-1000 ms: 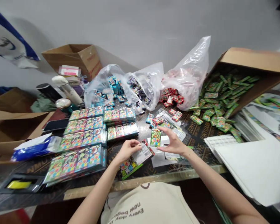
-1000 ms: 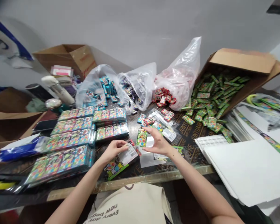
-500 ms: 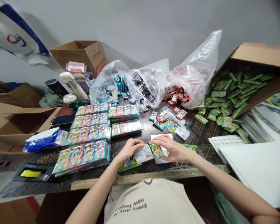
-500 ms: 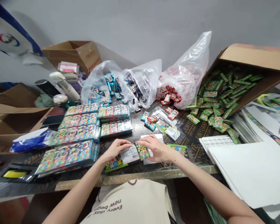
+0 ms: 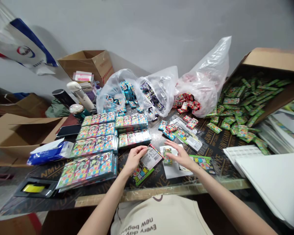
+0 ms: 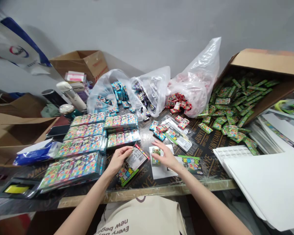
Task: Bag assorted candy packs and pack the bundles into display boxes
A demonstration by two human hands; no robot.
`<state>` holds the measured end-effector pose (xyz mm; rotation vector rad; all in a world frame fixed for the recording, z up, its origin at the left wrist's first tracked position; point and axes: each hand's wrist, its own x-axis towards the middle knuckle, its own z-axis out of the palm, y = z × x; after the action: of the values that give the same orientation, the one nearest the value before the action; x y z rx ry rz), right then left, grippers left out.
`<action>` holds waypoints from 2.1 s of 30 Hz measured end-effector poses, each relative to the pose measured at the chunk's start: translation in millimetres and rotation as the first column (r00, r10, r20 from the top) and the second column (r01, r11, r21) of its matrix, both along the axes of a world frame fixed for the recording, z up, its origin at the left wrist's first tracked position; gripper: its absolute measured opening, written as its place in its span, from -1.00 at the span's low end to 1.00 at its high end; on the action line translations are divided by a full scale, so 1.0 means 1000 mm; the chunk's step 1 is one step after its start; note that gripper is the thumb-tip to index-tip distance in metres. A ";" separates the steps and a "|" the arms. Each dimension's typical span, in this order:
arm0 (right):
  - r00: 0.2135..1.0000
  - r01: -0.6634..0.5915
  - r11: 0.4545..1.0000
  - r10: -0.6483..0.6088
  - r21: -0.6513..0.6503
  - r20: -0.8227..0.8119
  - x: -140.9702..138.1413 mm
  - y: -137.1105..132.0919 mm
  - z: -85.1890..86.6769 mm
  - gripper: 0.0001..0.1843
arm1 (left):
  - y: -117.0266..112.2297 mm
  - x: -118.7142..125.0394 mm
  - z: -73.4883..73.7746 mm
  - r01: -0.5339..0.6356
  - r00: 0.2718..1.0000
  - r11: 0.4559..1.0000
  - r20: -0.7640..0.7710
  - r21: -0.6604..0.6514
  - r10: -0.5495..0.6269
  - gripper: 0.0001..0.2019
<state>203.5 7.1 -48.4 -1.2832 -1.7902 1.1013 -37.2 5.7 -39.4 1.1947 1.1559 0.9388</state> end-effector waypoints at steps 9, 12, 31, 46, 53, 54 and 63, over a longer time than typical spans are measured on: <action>0.802 -0.018 0.865 -0.287 -0.501 -0.524 -0.059 -0.016 0.032 -0.71 | -0.026 0.017 0.004 -0.143 0.989 0.986 -0.025 0.090 0.146 -0.71; 0.840 -0.060 0.895 -0.193 -0.442 -0.506 -0.045 -0.010 0.032 -0.62 | -0.026 0.009 0.005 -0.157 0.986 0.985 -0.051 0.075 0.161 -0.69; 0.895 -0.275 0.865 0.071 0.420 0.440 0.005 -0.007 0.045 -0.24 | -0.001 0.000 -0.002 0.079 0.996 0.990 -0.039 -0.116 -0.084 -0.67; 0.834 0.199 0.978 -0.206 -0.070 -0.512 -0.042 0.001 0.040 -0.34 | 0.000 0.010 0.005 -0.275 0.908 0.960 0.313 -0.054 0.278 -0.73; 0.491 0.355 0.799 -0.601 -0.484 -0.631 -0.092 -0.001 0.032 -0.67 | -0.038 0.046 -0.004 -0.295 0.703 0.923 0.598 -0.246 0.384 -0.73; 0.490 0.353 0.790 -0.612 -0.502 -0.620 -0.092 -0.001 0.032 -0.70 | -0.043 0.049 -0.003 -0.296 0.683 0.917 0.611 -0.269 0.400 -0.75; 0.499 0.258 0.830 -0.553 -0.495 -0.667 -0.084 -0.024 0.047 -0.66 | -0.051 0.051 0.010 -0.241 0.610 0.898 0.662 -0.369 0.436 -0.77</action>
<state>119.6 -16.4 -1.9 -1.0448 -0.5739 1.4122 14.2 -45.1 -29.3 0.2880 0.7917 1.3601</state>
